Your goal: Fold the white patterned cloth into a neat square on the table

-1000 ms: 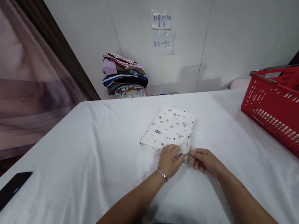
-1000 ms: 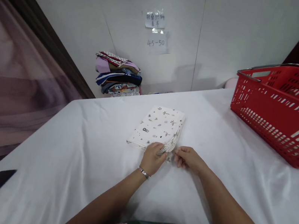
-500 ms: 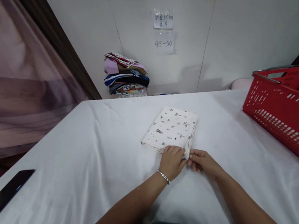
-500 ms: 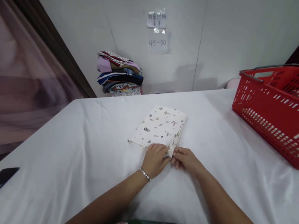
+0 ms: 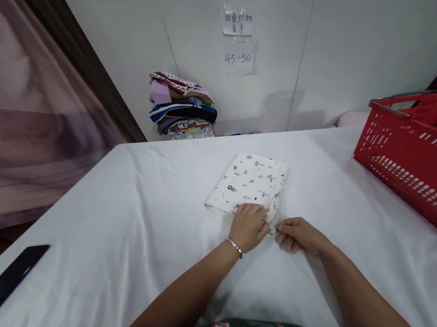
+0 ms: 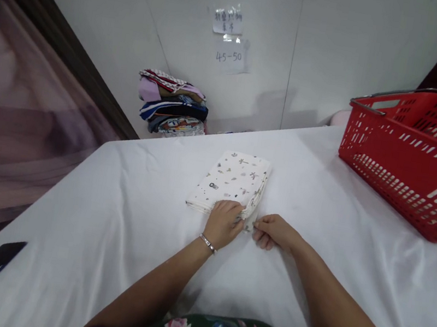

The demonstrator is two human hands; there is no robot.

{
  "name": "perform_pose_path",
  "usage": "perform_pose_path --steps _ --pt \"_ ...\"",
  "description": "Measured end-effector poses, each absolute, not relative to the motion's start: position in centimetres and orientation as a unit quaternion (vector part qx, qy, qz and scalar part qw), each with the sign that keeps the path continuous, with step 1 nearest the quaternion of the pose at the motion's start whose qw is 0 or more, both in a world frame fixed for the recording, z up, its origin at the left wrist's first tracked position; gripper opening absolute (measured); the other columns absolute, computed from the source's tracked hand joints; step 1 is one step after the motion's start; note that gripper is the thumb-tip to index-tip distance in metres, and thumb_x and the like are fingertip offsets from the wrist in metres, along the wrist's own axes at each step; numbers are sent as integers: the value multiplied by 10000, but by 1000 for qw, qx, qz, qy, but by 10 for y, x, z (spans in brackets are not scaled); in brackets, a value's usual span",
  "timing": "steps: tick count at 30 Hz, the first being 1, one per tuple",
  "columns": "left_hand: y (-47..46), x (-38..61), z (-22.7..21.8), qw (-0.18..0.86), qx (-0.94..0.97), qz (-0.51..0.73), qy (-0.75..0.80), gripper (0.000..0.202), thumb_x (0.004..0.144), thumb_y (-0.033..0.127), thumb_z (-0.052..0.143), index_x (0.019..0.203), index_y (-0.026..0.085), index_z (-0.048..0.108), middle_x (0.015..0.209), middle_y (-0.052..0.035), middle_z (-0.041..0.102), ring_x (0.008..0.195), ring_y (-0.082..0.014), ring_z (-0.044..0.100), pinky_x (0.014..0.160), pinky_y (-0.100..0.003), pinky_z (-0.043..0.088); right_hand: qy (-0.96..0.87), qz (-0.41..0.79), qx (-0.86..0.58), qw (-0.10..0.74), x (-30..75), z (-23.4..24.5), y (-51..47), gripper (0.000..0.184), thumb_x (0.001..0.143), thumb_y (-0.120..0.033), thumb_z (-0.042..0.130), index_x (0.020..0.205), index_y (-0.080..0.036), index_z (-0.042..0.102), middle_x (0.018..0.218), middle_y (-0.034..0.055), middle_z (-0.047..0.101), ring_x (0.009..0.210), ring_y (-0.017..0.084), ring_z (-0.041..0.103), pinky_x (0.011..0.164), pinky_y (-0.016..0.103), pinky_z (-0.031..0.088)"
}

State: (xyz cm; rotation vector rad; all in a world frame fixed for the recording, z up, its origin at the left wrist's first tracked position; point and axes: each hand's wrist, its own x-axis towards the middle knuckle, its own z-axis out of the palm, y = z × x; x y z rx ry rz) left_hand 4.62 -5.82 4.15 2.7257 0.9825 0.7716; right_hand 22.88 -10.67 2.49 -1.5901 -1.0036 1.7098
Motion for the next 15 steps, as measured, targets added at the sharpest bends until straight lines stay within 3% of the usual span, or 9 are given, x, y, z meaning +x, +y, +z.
perform_pose_path --steps 6,15 --pt "-57 46 41 64 912 250 317 286 742 192 550 1027 207 546 996 -48 580 945 -206 499 847 -380 371 -354 674 -568 312 218 24 -109 285 694 -426 649 694 -154 564 718 51 681 441 83 564 363 182 443" --pt "-60 43 40 54 924 227 303 293 749 164 527 1037 217 535 998 -54 564 949 -204 495 841 -377 375 -350 668 -525 394 211 26 -108 272 689 -395 640 650 -164 502 557 -24 609 403 57 520 317 147 296"
